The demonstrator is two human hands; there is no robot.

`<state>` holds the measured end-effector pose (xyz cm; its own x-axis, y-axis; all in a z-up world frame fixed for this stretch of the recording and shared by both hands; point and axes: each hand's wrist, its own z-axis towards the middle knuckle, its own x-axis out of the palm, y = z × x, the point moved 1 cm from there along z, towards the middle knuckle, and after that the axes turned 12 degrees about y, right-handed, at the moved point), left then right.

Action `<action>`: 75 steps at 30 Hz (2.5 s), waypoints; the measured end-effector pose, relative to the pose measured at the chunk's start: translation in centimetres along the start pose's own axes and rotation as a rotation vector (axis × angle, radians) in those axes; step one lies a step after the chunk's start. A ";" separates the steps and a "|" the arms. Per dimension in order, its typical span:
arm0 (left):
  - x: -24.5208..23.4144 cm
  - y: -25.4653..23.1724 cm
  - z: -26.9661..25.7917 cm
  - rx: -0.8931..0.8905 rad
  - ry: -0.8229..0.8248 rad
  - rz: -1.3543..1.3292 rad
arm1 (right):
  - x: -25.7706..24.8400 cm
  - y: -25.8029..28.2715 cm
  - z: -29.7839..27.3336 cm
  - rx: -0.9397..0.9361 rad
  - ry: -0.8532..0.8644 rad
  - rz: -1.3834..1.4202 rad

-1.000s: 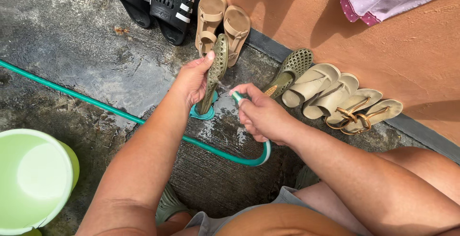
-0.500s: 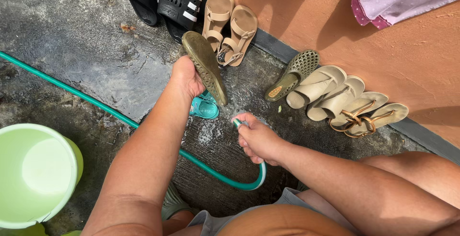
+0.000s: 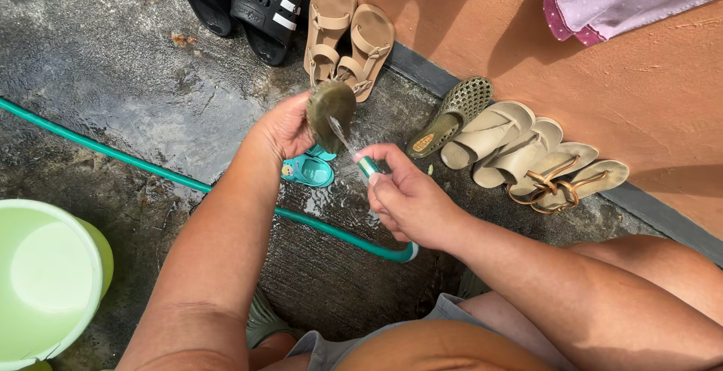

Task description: The person washes various types of footwear including sandals, crocs, and slippers by spraying them with water from a hose and scrubbing them by hand.

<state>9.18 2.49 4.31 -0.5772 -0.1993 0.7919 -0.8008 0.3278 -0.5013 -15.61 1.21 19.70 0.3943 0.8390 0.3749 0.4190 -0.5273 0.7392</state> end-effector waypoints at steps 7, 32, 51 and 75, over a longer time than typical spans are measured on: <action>1.9 0.2 0.8 -0.330 0.111 0.932 | 0.2 -0.2 -1.7 0.130 -0.038 0.114; 3.3 4.2 -6.5 0.478 0.438 2.741 | -1.1 -3.8 0.9 0.432 -0.073 0.071; 3.1 3.5 -6.1 0.489 0.519 2.857 | -0.9 -3.6 0.3 0.228 -0.133 0.031; 8.1 3.0 -3.8 0.919 0.160 2.443 | -3.5 -4.2 -1.1 0.090 -0.153 0.138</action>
<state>2.73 5.33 10.56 -0.1350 -0.2434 -0.9605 0.8894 -0.4571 -0.0092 -19.67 0.65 15.89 0.5695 0.7315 0.3748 0.4210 -0.6512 0.6314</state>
